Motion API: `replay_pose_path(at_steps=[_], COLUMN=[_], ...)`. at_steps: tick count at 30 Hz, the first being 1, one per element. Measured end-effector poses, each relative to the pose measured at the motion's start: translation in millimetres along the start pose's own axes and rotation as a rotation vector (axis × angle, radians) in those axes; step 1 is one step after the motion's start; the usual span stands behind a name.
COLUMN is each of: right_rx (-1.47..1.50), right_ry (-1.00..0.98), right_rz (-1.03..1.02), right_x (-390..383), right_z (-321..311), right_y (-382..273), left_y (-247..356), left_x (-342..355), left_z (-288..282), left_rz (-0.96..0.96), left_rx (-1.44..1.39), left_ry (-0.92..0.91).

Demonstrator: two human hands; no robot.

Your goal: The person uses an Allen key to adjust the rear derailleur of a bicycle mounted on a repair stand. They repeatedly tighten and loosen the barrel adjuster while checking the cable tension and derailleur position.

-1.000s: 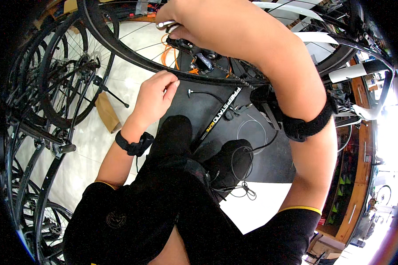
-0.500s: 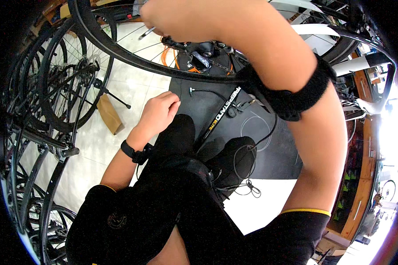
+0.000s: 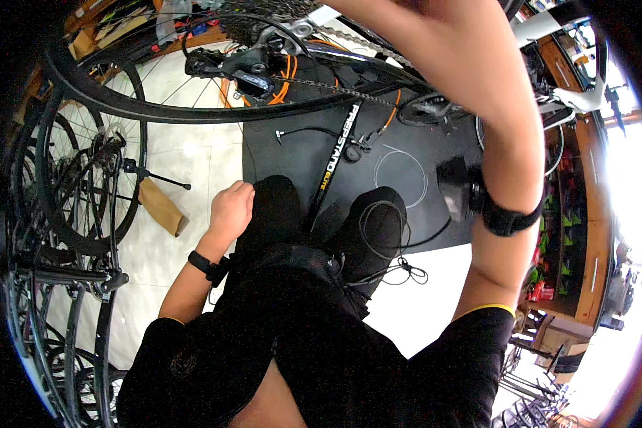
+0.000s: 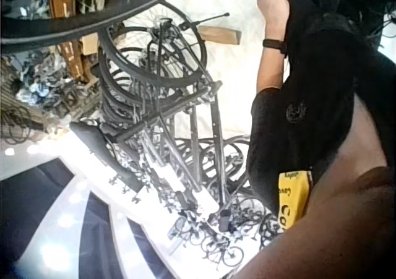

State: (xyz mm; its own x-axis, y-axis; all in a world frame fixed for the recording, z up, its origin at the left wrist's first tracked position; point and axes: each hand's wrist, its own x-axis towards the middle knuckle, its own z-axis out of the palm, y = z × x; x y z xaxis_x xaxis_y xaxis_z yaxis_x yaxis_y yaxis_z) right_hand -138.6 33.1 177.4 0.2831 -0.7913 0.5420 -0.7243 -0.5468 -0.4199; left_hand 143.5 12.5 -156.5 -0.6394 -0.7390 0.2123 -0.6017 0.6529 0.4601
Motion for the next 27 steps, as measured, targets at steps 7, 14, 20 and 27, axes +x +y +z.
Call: replay_pose_path(at_steps=[7,14,20,27], right_rx=[0.291,0.465,0.442,0.407], right_ry=[0.122,-0.08,-0.187,0.067], right_rz=[0.595,0.692,0.553,0.49], right_x=[-114,-162,-136,-104], right_z=[51,120,155,148], right_y=[36,68,49,29], left_y=[-3,24,64,63], left_x=[22,53,96,111], left_z=[-18,-91,-90,-82], left_rz=[0.064,-0.068,0.026,-0.066], left_rx=[0.02,-0.702,-1.151,-0.894], left_ry=[-0.192,0.02,0.324,0.569])
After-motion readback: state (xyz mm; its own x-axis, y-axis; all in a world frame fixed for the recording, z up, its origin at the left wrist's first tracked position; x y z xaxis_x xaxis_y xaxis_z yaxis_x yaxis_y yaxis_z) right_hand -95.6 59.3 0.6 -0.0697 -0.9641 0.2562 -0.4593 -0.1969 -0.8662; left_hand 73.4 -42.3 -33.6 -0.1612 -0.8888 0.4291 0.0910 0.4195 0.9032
